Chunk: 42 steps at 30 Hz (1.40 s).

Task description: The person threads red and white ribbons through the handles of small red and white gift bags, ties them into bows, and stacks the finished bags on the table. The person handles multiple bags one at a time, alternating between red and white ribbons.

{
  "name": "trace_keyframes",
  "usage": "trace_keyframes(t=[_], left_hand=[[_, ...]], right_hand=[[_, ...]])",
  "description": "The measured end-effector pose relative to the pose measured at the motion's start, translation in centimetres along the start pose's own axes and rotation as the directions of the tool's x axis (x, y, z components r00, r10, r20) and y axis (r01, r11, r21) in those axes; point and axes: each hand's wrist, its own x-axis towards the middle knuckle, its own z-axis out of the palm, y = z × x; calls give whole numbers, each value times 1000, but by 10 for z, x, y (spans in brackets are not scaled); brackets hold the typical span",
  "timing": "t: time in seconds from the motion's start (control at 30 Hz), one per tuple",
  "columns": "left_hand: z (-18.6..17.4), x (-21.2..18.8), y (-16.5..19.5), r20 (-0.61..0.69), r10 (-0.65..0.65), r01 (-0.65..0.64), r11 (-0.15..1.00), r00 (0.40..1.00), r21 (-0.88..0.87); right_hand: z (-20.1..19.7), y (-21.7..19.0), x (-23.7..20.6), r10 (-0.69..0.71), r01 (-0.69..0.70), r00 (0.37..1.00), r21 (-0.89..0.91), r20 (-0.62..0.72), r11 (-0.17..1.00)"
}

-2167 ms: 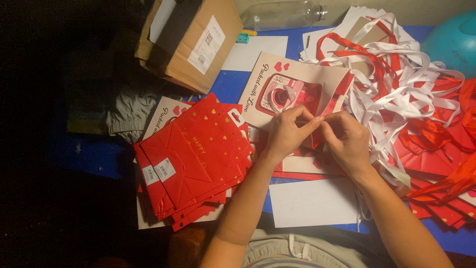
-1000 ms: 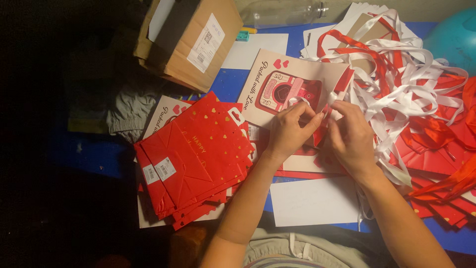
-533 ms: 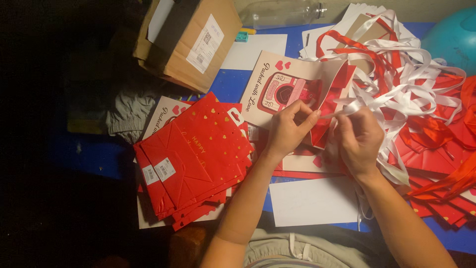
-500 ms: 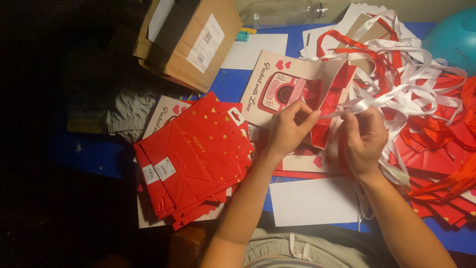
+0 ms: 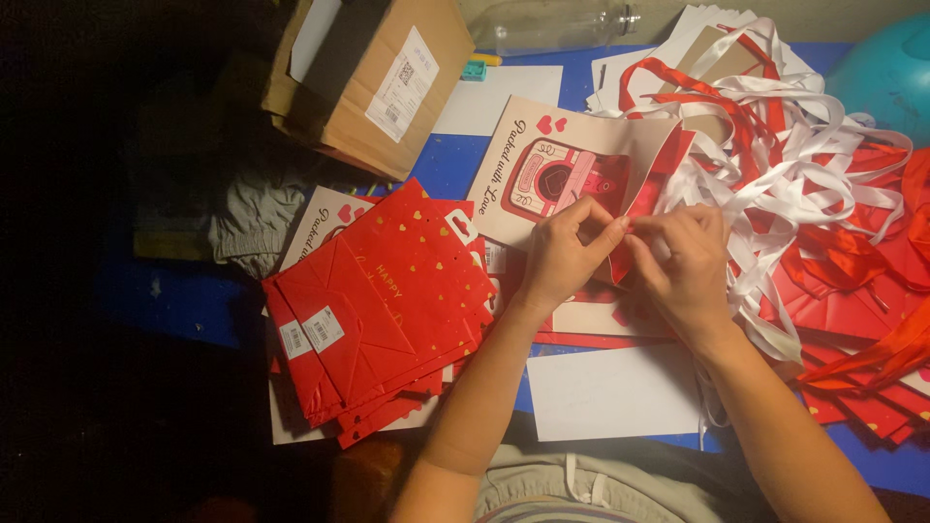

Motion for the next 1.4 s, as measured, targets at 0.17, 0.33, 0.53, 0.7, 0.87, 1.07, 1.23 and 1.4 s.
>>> trace_keyframes(t=[0.17, 0.33, 0.53, 0.7, 0.87, 1.07, 1.23, 1.4], left_hand=[[-2, 1, 2, -60, 143, -138, 987, 988, 81], [0, 1, 4, -19, 49, -49, 999, 999, 18], [1, 0, 0, 0, 54, -54, 999, 999, 10], [2, 2, -3, -4, 24, -24, 999, 1000, 21], [2, 2, -4, 3, 45, -46, 999, 999, 12], [2, 4, -11, 62, 13, -10, 999, 998, -49], [-9, 6, -20, 243, -116, 148, 982, 963, -117], [-14, 6, -19, 286, -17, 33, 998, 958, -50]], right_hand=[[-3, 3, -1, 73, -64, 992, 87, -100, 994], [-7, -4, 2, 52, -15, 986, 229, -156, 973], [1, 0, 4, -89, 89, 996, -22, -27, 996], [-2, 4, -2, 215, -181, 971, 273, -101, 945], [-4, 2, 2, 109, -87, 989, 213, -95, 973], [6, 13, 0, -36, 37, 999, -45, 7, 998], [9, 22, -6, 1, -1, 1000, -38, 15, 999], [9, 22, -6, -19, 21, 1000, -64, 22, 998]])
